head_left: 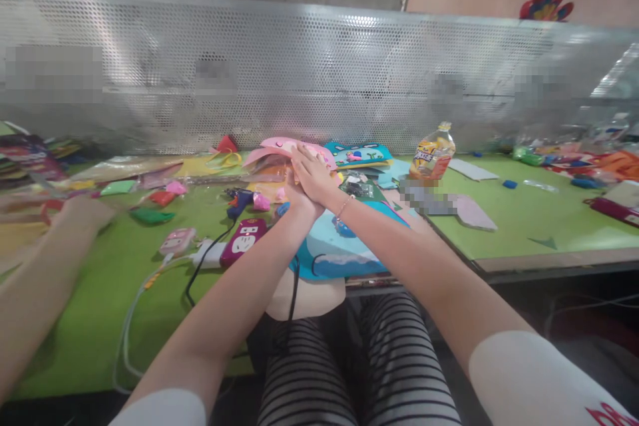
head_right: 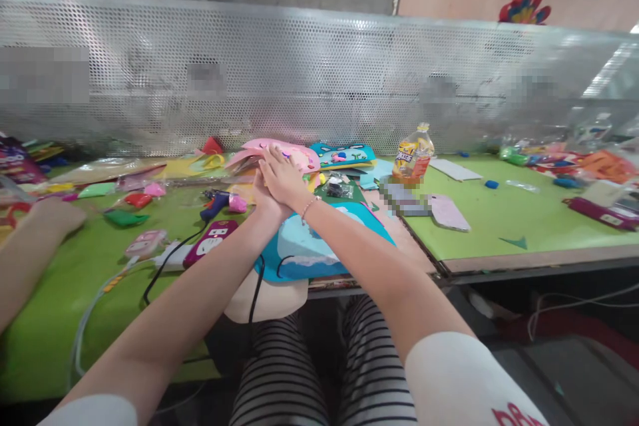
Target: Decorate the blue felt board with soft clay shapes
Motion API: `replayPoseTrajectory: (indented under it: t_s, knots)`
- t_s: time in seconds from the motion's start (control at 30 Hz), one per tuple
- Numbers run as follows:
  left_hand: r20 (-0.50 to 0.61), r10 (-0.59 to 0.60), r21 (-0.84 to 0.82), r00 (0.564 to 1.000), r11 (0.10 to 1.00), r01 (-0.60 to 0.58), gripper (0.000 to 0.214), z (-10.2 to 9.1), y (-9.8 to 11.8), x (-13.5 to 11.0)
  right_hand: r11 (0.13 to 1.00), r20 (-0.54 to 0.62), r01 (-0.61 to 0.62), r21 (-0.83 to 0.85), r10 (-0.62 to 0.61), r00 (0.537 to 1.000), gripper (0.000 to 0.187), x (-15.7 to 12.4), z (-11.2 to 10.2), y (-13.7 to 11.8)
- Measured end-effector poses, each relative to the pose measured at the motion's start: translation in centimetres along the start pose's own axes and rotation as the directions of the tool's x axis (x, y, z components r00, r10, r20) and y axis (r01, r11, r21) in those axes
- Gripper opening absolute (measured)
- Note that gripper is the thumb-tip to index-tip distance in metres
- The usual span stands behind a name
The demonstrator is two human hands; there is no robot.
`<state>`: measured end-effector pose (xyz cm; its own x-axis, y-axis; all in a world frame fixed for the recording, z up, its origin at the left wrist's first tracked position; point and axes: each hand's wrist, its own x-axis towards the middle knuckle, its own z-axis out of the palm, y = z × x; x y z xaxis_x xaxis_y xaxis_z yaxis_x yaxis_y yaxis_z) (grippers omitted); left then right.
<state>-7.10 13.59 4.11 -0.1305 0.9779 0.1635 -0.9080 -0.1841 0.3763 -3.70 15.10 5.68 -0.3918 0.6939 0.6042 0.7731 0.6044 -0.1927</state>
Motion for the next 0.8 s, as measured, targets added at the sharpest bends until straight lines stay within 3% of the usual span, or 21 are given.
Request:
replayPoseTrajectory:
  t_s: [0.1, 0.3, 0.5, 0.8]
  knots:
    - [-0.023, -0.005, -0.055, 1.000, 0.998, 0.004, 0.035, -0.1, 0.2, 0.0, 0.995, 0.038, -0.013, -0.099, 0.017, 0.999, 0.046, 1.8, 0.6, 0.5]
    - [-0.079, -0.003, -0.086, 0.997, 0.996, -0.003, 0.035, -0.9, 0.4, 0.8, 0.984, -0.003, -0.107, -0.143, 0.107, 0.994, 0.045, 3.6, 2.6, 0.7]
    - [-0.131, -0.067, -0.084, 0.989, 0.995, 0.057, 0.036, -1.6, 0.1, 1.4, 0.970, -0.041, -0.158, -0.183, 0.153, 0.987, 0.037, 4.4, 2.2, 2.2]
    - [-0.080, -0.024, -0.050, 0.997, 0.999, 0.020, 0.036, -0.8, 0.4, 1.0, 0.989, 0.076, 0.065, -0.134, -0.055, 0.996, 0.038, 3.0, 2.8, 1.0]
